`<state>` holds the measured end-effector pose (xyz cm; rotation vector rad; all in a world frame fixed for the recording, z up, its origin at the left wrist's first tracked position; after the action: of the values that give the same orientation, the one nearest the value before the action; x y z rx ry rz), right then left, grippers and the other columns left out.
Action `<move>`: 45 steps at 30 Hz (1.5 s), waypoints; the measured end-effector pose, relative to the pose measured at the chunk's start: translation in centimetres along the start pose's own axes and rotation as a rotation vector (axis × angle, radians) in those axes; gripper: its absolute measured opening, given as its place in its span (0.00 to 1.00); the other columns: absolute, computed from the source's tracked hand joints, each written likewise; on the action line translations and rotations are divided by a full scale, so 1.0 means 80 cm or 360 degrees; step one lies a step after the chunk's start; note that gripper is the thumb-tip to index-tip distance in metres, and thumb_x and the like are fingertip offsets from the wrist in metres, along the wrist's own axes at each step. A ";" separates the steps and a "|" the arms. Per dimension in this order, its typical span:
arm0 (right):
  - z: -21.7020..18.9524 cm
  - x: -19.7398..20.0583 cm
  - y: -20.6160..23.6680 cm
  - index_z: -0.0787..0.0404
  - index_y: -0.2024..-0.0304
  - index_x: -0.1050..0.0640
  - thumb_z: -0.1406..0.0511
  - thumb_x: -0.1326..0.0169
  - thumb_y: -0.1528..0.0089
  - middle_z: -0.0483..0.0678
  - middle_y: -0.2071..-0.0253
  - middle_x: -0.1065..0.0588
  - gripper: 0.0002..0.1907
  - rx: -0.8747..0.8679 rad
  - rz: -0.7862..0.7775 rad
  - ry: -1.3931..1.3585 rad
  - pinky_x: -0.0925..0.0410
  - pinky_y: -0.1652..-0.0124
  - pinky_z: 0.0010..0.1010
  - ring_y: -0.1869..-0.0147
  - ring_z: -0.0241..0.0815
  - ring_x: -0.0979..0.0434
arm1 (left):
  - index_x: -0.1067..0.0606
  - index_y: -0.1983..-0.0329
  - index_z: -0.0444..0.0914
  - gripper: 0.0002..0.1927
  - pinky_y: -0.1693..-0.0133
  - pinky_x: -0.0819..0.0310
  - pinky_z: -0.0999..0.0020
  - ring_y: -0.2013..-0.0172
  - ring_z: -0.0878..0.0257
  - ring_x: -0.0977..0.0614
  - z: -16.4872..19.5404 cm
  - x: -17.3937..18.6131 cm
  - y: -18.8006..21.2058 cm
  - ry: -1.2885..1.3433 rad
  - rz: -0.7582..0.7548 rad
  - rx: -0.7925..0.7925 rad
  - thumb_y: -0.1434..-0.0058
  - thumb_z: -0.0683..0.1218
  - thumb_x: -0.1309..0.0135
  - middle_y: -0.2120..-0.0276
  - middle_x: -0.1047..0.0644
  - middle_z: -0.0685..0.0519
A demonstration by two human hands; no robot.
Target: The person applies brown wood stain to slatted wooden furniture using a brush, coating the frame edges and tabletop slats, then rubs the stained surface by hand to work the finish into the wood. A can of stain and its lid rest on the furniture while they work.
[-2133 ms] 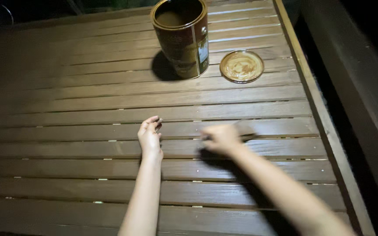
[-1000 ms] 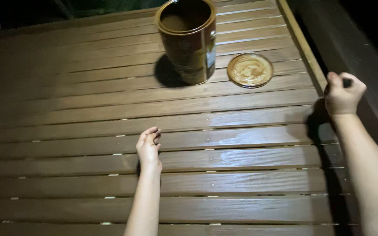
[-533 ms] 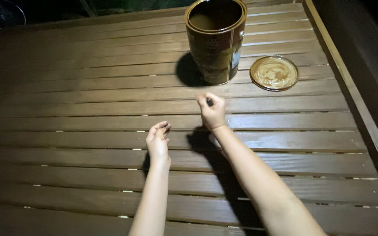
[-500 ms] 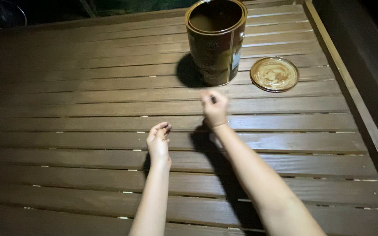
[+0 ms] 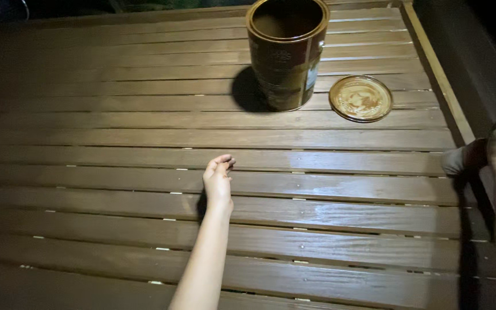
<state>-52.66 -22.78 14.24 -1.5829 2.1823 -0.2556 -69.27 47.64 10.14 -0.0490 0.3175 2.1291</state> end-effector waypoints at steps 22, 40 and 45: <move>0.071 -0.564 0.158 0.61 0.63 0.18 0.67 0.45 0.30 0.52 0.64 0.21 0.08 0.0573 -0.0021 0.0494 0.33 0.52 0.42 0.58 0.49 0.24 | 0.21 0.54 0.41 0.12 0.62 0.34 0.72 0.57 0.67 0.19 0.048 0.154 -0.055 0.0040 0.0193 -0.0096 0.37 0.43 0.52 0.59 0.17 0.55; 0.068 -0.565 0.217 0.56 0.62 0.14 0.52 0.36 0.33 0.50 0.72 0.20 0.15 0.0410 -0.0537 0.1535 0.31 0.68 0.39 0.72 0.45 0.23 | 0.21 0.55 0.38 0.10 0.60 0.32 0.77 0.57 0.67 0.19 0.051 0.235 -0.120 0.0242 0.0225 -0.0192 0.35 0.41 0.51 0.59 0.17 0.53; 0.023 -0.757 0.310 0.65 0.65 0.18 0.65 0.42 0.33 0.48 0.70 0.22 0.09 0.0353 -0.0554 0.0369 0.31 0.66 0.27 0.67 0.33 0.25 | 0.21 0.55 0.39 0.09 0.65 0.37 0.76 0.58 0.66 0.19 0.054 0.264 -0.139 0.0230 0.0237 -0.0205 0.33 0.42 0.51 0.59 0.17 0.53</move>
<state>-57.62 42.42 17.04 -1.8694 1.9404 -0.7940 -71.27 71.79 8.68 -0.2625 0.2756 2.2974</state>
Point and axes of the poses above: each hand's wrist, its own y-axis away from the middle knuckle, its own x-axis out of the back of the hand, z = x × y, the point moved 8 cm from there along -y, towards the middle knuckle
